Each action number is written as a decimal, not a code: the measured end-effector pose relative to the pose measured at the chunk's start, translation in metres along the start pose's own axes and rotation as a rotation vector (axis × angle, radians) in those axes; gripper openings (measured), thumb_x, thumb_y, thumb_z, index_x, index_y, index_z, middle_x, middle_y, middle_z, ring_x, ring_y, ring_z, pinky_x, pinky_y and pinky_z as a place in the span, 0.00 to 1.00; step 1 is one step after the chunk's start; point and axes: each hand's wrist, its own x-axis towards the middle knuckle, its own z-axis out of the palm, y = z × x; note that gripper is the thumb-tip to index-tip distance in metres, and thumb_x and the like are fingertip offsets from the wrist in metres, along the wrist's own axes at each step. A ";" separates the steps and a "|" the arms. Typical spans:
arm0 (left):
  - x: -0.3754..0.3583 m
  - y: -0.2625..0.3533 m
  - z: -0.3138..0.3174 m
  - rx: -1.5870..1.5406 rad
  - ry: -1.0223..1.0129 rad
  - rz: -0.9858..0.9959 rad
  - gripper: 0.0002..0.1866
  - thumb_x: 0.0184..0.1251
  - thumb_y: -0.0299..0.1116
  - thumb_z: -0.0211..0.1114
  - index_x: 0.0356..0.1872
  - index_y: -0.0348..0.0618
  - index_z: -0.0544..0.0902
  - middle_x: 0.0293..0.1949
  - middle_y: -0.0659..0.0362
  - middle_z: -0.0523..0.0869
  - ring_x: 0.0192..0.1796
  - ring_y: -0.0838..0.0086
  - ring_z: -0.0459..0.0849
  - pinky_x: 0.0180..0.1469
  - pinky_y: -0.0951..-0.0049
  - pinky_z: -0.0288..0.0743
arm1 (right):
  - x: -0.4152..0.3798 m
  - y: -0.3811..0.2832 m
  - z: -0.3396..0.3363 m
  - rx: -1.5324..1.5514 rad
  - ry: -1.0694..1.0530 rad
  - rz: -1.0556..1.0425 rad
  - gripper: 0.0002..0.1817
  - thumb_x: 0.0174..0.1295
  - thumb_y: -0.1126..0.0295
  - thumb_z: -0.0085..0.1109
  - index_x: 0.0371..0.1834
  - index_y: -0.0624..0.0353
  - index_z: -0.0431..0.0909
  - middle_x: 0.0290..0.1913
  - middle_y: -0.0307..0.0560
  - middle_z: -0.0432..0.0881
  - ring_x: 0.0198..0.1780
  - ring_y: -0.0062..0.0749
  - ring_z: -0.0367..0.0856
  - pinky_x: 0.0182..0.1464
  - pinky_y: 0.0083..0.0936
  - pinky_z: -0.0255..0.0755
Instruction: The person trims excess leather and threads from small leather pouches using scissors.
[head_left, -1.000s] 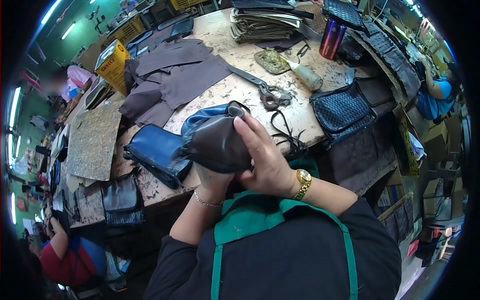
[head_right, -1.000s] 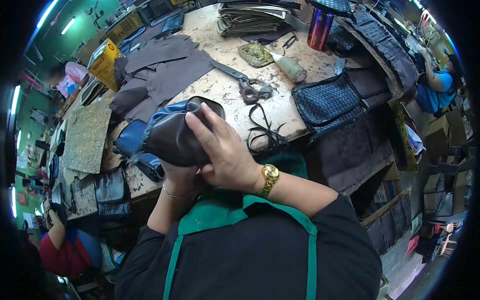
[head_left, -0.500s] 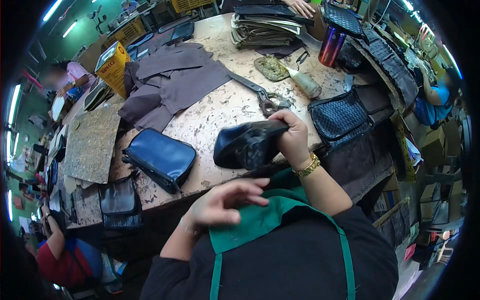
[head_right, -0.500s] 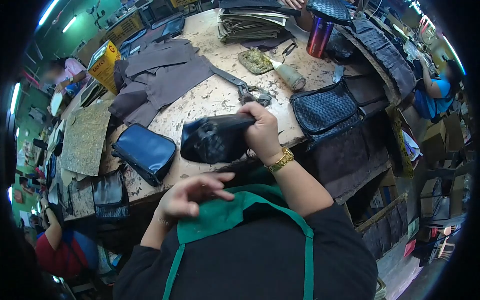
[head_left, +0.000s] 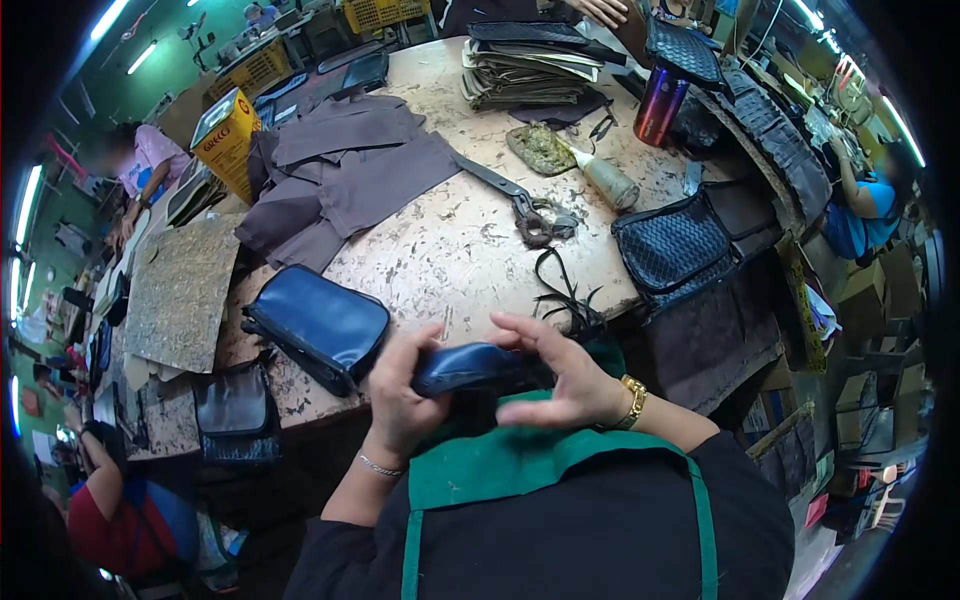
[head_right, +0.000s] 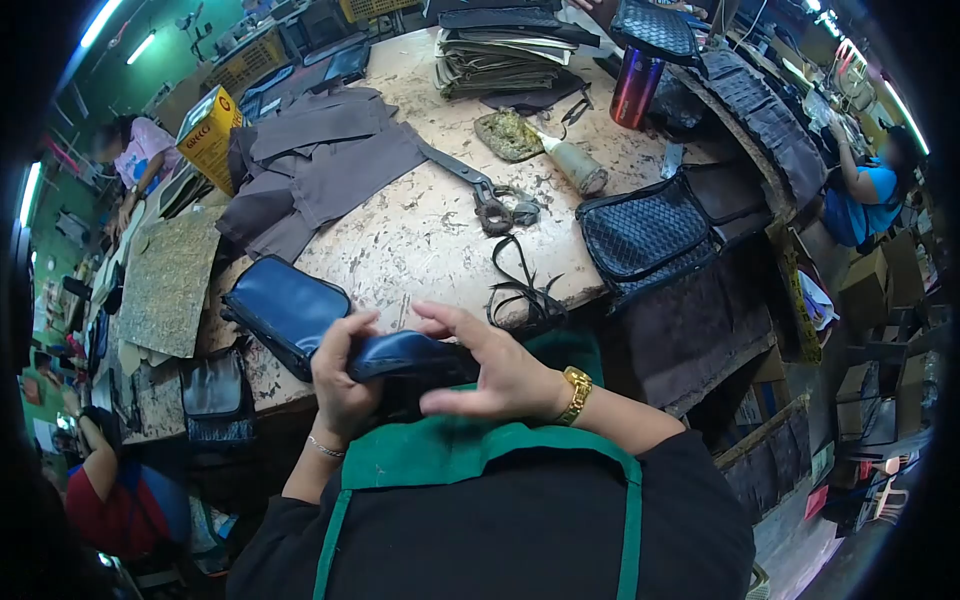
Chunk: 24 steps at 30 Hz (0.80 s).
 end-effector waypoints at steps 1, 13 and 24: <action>-0.002 0.001 0.002 -0.001 -0.050 -0.001 0.11 0.40 0.24 0.62 0.31 0.39 0.77 0.29 0.52 0.78 0.32 0.63 0.78 0.36 0.72 0.71 | 0.000 -0.001 0.000 -0.035 0.050 0.070 0.36 0.43 0.68 0.64 0.58 0.61 0.60 0.50 0.53 0.72 0.50 0.37 0.73 0.52 0.28 0.66; 0.012 0.022 -0.011 0.107 -0.352 0.043 0.07 0.38 0.28 0.63 0.21 0.40 0.76 0.16 0.53 0.76 0.20 0.64 0.78 0.23 0.71 0.68 | -0.001 0.013 0.011 -0.232 -0.076 -0.068 0.16 0.42 0.74 0.52 0.38 0.64 0.74 0.30 0.50 0.75 0.32 0.39 0.75 0.36 0.28 0.70; 0.038 -0.008 -0.004 0.003 -0.429 0.145 0.36 0.35 0.53 0.70 0.44 0.37 0.74 0.45 0.48 0.74 0.47 0.58 0.74 0.47 0.68 0.68 | -0.007 0.010 -0.017 0.656 -0.136 0.253 0.15 0.47 0.82 0.47 0.41 0.70 0.74 0.36 0.37 0.77 0.38 0.15 0.71 0.42 0.14 0.66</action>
